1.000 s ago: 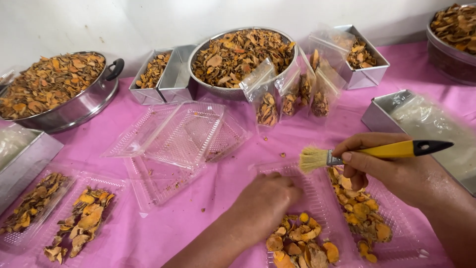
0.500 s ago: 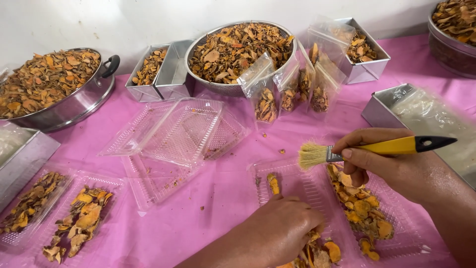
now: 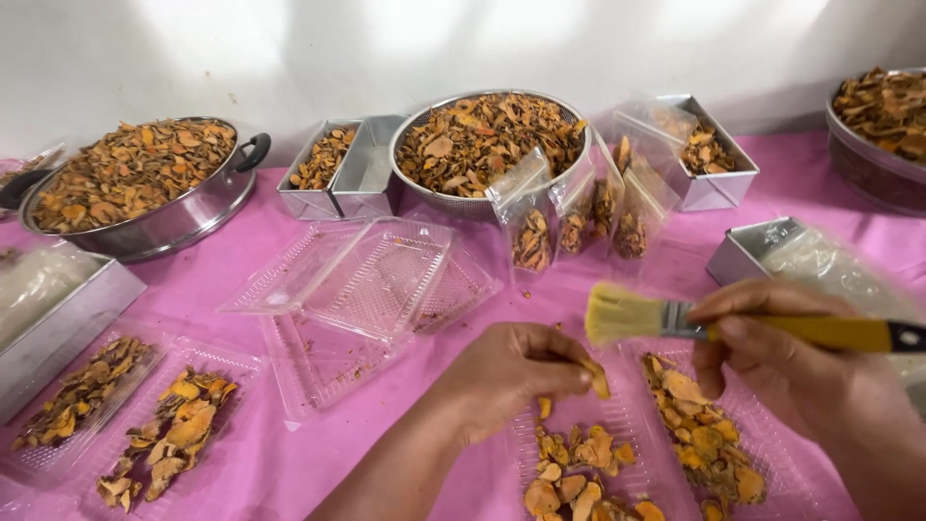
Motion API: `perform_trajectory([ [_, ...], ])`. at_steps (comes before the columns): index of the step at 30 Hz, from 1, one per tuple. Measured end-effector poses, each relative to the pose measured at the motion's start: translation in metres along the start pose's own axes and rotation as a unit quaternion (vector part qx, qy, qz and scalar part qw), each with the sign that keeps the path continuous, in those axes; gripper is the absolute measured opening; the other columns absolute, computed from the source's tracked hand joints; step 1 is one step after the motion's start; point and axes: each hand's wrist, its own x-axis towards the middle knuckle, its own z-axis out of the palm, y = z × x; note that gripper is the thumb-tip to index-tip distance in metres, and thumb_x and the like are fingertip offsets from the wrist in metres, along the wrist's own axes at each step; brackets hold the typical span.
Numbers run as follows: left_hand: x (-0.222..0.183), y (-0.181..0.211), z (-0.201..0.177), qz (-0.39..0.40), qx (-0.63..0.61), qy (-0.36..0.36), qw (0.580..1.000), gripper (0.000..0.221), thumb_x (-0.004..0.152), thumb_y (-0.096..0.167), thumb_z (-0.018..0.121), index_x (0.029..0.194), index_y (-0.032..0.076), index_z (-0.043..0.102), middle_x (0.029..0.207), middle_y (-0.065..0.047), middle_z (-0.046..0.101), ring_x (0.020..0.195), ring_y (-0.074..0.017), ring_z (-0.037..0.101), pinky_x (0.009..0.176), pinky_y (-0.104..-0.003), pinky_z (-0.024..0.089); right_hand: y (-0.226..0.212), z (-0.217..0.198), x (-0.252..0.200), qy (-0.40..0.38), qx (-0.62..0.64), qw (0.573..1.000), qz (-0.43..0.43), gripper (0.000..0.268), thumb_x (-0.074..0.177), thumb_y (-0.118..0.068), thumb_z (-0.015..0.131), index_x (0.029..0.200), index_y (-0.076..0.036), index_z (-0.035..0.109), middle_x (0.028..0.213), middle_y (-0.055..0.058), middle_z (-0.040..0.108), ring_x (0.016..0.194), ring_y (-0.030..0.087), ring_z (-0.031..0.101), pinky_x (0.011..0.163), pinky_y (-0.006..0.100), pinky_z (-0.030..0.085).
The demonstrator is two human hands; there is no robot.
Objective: Packing dried tea leaves into small plastic bags and using a brush to arrange leaves in plastic trays.
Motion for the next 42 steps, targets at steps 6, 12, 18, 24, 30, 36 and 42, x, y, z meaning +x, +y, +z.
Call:
perform_trajectory([
  [6,0.006,0.005,-0.023,0.040,-0.214,-0.023,0.976,0.013,0.091,-0.012,0.068,0.102,-0.008,0.074,0.095,-0.023,0.077,0.082,-0.0266,0.077,0.067,-0.033,0.065,-0.005,0.013,0.006,0.206,-0.307,0.854,0.365,0.019,0.081,0.013,0.078,0.081,0.023,0.094,0.056,0.036,0.078,0.044,0.040,0.069,0.044,0.045,0.051],
  [12,0.006,0.008,-0.027,0.107,-0.062,-0.052,0.991,0.020,0.085,-0.005,0.075,0.105,-0.004,0.073,0.099,-0.018,0.076,0.091,-0.0251,0.074,0.089,-0.034,0.063,0.017,-0.013,-0.001,0.189,-0.053,0.979,0.058,0.022,0.091,-0.011,0.067,0.102,0.007,0.072,0.061,0.025,0.067,0.045,0.034,0.061,0.045,0.040,0.047],
  [18,-0.008,0.022,-0.012,0.106,0.152,0.010,0.983,0.018,0.088,-0.003,0.075,0.104,0.004,0.077,0.098,-0.009,0.080,0.087,-0.0159,0.077,0.084,-0.026,0.065,0.009,-0.006,-0.001,0.102,-0.162,0.961,0.199,0.018,0.083,0.010,0.067,0.087,0.019,0.082,0.049,0.027,0.071,0.033,0.030,0.063,0.029,0.034,0.045],
  [24,0.022,-0.020,-0.021,0.243,0.499,0.062,0.830,0.017,0.102,0.005,0.060,0.102,0.005,0.077,0.106,-0.014,0.080,0.093,-0.0226,0.080,0.090,-0.029,0.070,0.018,-0.018,-0.003,0.155,-0.165,0.958,0.176,0.018,0.090,0.004,0.064,0.096,0.016,0.076,0.057,0.025,0.064,0.046,0.032,0.060,0.038,0.040,0.050],
  [30,0.031,-0.047,-0.021,0.257,0.667,0.014,0.699,0.021,0.076,0.000,0.081,0.094,0.010,0.077,0.090,-0.004,0.075,0.092,-0.0254,0.066,0.085,-0.040,0.049,0.014,-0.010,-0.001,0.164,-0.224,0.943,0.183,0.019,0.089,0.004,0.065,0.097,0.015,0.078,0.058,0.027,0.070,0.044,0.033,0.064,0.039,0.038,0.049],
  [36,-0.014,-0.022,0.027,0.238,0.612,-0.093,0.748,0.004,0.090,0.007,0.079,0.092,0.004,0.077,0.082,-0.008,0.078,0.089,-0.0266,0.074,0.109,-0.047,0.054,0.013,-0.004,0.000,0.197,-0.213,0.937,0.196,0.019,0.090,0.004,0.064,0.098,0.017,0.076,0.058,0.029,0.066,0.046,0.034,0.062,0.040,0.042,0.052],
  [42,-0.007,-0.051,0.028,0.279,0.613,-0.116,0.730,0.012,0.087,-0.007,0.064,0.087,0.003,0.069,0.079,-0.009,0.065,0.080,-0.0315,0.063,0.069,-0.048,0.049,0.008,0.004,0.003,0.203,-0.233,0.926,0.215,0.019,0.090,0.005,0.064,0.098,0.017,0.077,0.061,0.030,0.068,0.048,0.036,0.062,0.043,0.044,0.053],
])
